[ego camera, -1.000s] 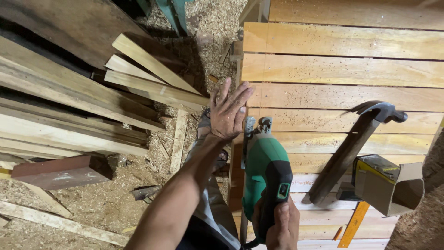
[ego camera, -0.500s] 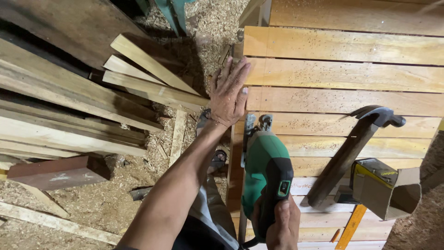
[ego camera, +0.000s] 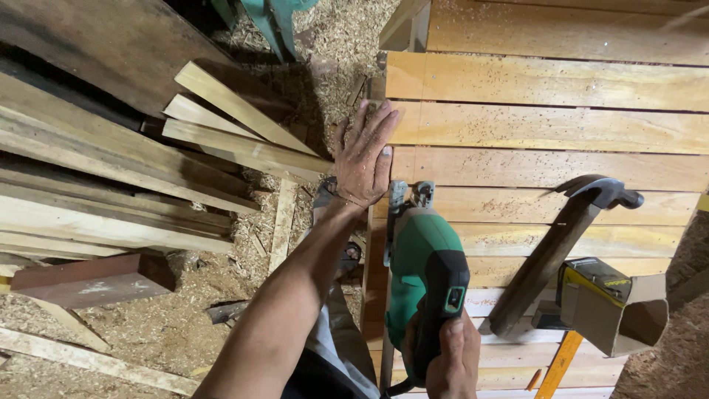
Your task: The person hammers nails into wooden planks to assemble a wooden structure. They then use a jigsaw to cut the edge of the assembled planks.
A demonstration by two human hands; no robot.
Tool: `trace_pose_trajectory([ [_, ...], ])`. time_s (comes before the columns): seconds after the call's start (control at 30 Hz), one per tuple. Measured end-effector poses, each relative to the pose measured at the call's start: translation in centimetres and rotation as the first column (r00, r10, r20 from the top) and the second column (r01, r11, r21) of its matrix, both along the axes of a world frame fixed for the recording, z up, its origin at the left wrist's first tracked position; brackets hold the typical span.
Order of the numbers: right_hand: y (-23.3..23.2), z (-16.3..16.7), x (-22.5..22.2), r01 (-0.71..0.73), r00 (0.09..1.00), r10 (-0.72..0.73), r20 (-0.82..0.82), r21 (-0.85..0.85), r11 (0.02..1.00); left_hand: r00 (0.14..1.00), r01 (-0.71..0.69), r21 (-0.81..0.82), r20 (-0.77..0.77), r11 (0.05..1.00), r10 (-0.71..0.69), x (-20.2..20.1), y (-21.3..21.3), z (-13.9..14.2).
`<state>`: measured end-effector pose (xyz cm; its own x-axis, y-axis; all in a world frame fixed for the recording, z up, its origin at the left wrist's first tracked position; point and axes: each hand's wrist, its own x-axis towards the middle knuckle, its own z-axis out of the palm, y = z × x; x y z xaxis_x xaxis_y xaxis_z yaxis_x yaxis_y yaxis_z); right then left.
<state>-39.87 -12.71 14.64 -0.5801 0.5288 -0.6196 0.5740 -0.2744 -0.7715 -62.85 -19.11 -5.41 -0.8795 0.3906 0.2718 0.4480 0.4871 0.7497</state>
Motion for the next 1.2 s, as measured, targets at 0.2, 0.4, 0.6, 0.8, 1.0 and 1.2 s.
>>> trace_pose_trajectory([
  [0.2, -0.2, -0.6, -0.1, 0.08, 0.996, -0.081, -0.025, -0.018, 0.997, 1.0, 0.008, -0.002, 0.003, 1.0, -0.008, -0.2, -0.2, 0.2],
  [0.4, 0.1, 0.0, -0.9, 0.06, 0.998, -0.06, 0.031, -0.011, 0.998, 1.0, -0.011, 0.037, -0.019, 0.999, 0.012, -0.1, 0.1, -0.3],
  [0.6, 0.3, 0.6, -2.2, 0.052, 0.997, -0.052, 0.056, -0.011, 0.999, 1.0, 0.02, 0.029, 0.011, 0.999, -0.02, -0.3, -0.2, -0.1],
  [0.8, 0.4, 0.5, -2.4, 0.059, 0.997, -0.059, 0.04, -0.01, 0.998, 0.999, 0.04, 0.036, 0.019, 0.999, -0.041, -0.5, -0.6, 0.5],
  [1.0, 0.7, 0.1, -2.5, 0.047, 0.998, -0.047, -0.034, -0.002, 0.999, 0.998, 0.051, 0.031, 0.034, 0.998, -0.052, -0.7, -0.7, 1.1],
  [1.2, 0.8, 0.1, -2.9, 0.043, 0.999, -0.043, -0.007, 0.02, 0.999, 0.998, 0.049, 0.03, 0.035, 0.998, -0.05, -0.8, -0.6, 1.1],
])
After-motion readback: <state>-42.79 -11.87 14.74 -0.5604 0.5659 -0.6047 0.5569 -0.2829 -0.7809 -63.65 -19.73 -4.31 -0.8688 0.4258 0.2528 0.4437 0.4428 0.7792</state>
